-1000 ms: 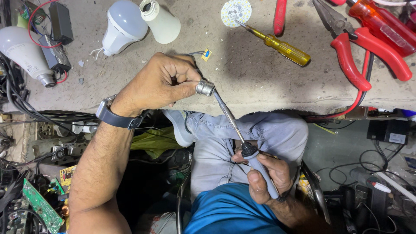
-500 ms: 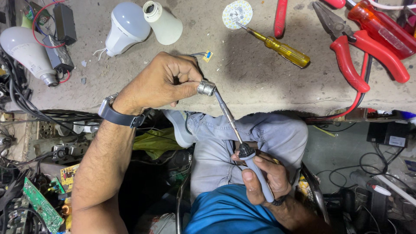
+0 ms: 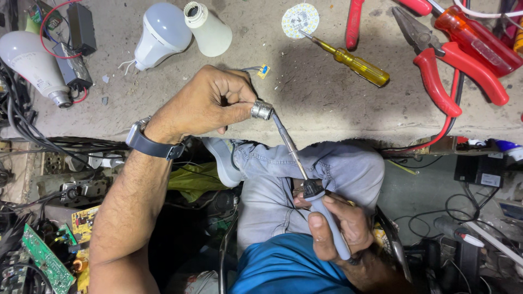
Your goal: The person solders wires to a metal lamp base using a soldering iron and solder wire, then inserts the base into a white plastic lamp housing. The person uses a soldering iron, solder wire, and pliers to complete the assembly.
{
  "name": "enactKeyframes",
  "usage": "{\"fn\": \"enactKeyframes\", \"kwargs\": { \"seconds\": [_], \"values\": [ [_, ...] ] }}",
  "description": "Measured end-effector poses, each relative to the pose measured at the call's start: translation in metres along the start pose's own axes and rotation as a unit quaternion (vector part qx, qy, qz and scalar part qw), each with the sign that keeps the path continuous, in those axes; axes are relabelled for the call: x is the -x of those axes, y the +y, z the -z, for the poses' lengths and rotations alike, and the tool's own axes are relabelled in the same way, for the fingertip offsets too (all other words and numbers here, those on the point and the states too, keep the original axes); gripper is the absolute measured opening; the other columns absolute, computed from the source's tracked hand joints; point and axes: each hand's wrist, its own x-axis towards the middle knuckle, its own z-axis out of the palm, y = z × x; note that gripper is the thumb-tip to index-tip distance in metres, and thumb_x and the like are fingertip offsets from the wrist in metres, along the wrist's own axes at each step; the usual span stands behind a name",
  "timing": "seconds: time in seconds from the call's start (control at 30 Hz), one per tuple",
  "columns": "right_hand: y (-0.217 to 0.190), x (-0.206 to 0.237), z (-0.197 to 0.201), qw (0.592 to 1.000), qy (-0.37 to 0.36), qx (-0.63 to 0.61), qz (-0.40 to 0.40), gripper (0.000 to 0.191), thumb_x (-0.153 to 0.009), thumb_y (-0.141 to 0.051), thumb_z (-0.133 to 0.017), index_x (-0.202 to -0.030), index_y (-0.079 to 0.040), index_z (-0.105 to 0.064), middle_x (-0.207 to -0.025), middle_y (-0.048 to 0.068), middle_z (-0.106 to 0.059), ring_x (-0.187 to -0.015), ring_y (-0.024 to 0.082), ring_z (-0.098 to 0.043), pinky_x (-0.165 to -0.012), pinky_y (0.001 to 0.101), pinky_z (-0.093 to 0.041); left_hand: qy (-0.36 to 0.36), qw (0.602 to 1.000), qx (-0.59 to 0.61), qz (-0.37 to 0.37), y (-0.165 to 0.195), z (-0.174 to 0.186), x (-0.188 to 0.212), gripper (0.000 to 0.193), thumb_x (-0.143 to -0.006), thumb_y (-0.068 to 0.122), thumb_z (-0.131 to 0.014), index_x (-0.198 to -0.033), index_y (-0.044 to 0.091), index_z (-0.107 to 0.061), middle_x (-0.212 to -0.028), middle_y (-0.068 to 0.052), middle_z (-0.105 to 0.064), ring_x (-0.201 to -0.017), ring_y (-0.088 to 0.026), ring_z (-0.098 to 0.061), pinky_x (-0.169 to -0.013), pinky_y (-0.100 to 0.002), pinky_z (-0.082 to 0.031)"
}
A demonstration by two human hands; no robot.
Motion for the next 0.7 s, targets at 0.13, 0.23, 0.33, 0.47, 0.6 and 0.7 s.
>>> {"fn": "enactKeyframes", "kwargs": {
  "seconds": [0.13,0.23,0.33,0.47,0.6,0.7],
  "values": [
    [0.000,-0.011,0.006,0.996,-0.038,0.072,0.041,0.030,-0.100,-0.007,-0.058,-0.125,0.000,-0.043,-0.104,0.027,-0.073,-0.090,0.029,-0.079,-0.078,0.0393,-0.068,-0.001,1.000,0.005,0.007,-0.001,0.000,-0.001,0.015,-0.091,0.016,-0.078,-0.096,0.002,-0.076,-0.067,0.003,-0.059,-0.054,-0.002,-0.054,-0.041,-0.019,-0.049],
    [0.000,-0.009,0.004,0.997,-0.035,0.057,0.027,0.030,-0.100,-0.007,-0.058,-0.126,-0.001,-0.044,-0.106,0.028,-0.073,-0.090,0.029,-0.079,-0.080,0.0408,-0.069,0.002,1.000,0.002,0.013,0.000,0.000,-0.001,0.016,-0.091,0.017,-0.078,-0.096,0.002,-0.076,-0.068,0.003,-0.060,-0.055,-0.002,-0.056,-0.041,-0.019,-0.050],
    [0.003,0.002,-0.003,0.993,0.044,-0.099,-0.042,0.032,-0.102,-0.005,-0.058,-0.132,-0.001,-0.046,-0.107,0.028,-0.073,-0.092,0.031,-0.078,-0.084,0.0470,-0.069,0.007,1.000,-0.003,0.017,0.002,-0.001,0.000,0.016,-0.091,0.018,-0.079,-0.097,0.003,-0.077,-0.073,0.002,-0.062,-0.057,-0.002,-0.057,-0.041,-0.019,-0.051],
    [0.010,0.013,0.001,0.979,0.064,-0.177,-0.074,0.032,-0.105,-0.005,-0.057,-0.136,-0.002,-0.048,-0.110,0.028,-0.073,-0.095,0.030,-0.077,-0.089,0.0503,-0.068,0.017,1.000,-0.005,0.026,0.005,-0.003,-0.001,0.016,-0.090,0.020,-0.078,-0.097,0.005,-0.079,-0.080,0.002,-0.065,-0.060,-0.003,-0.059,-0.041,-0.019,-0.051],
    [0.014,0.018,0.002,0.981,0.061,-0.165,-0.076,0.037,-0.104,-0.005,-0.060,-0.138,-0.004,-0.047,-0.110,0.025,-0.073,-0.097,0.028,-0.075,-0.090,0.0491,-0.067,0.026,0.999,-0.014,0.027,0.005,-0.004,-0.001,0.016,-0.089,0.019,-0.078,-0.098,0.006,-0.080,-0.080,0.002,-0.066,-0.060,-0.003,-0.059,-0.041,-0.019,-0.051],
    [0.014,0.018,0.001,0.979,0.055,-0.177,-0.084,0.037,-0.104,-0.004,-0.060,-0.139,-0.004,-0.048,-0.111,0.024,-0.073,-0.098,0.028,-0.075,-0.091,0.0485,-0.066,0.031,0.999,-0.008,0.019,0.004,-0.005,-0.001,0.016,-0.090,0.019,-0.080,-0.093,0.003,-0.078,-0.077,0.001,-0.065,-0.058,-0.003,-0.057,-0.041,-0.020,-0.050]
  ]
}}
